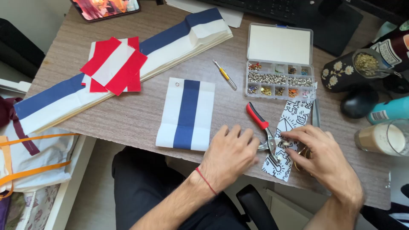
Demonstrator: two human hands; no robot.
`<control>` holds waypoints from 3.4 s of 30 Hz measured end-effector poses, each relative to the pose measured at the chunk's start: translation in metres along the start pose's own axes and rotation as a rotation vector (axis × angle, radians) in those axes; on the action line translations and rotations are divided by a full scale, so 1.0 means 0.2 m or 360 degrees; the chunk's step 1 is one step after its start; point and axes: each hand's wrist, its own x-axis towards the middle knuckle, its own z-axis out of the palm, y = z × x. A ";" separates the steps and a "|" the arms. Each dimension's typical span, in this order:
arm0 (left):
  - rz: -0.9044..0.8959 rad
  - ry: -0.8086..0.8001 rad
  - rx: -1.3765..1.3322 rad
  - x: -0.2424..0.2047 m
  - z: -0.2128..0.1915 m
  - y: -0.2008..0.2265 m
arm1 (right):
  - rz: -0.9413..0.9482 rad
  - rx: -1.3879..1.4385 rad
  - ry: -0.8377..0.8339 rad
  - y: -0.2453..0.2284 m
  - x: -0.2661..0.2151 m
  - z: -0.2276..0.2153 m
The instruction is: Setting metal eyelets into fabric strips using a hand-held punch tool
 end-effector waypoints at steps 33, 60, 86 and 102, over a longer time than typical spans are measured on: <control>-0.0005 0.1368 -0.0776 -0.56 -0.13 0.01 | -0.1088 0.0904 0.0735 -0.71 -0.01 -0.16; -0.0636 0.1532 -0.0534 -0.99 -0.12 -0.02 | -0.0328 0.2658 0.0081 -1.24 -0.01 0.36; -0.0301 0.1337 -0.0919 -0.78 -0.33 0.06 | -0.0328 0.1762 0.0556 -1.09 -0.02 0.47; -0.0819 0.1319 -0.1379 -0.72 -0.56 -0.07 | -0.0708 0.1193 -0.0045 -0.99 0.10 0.29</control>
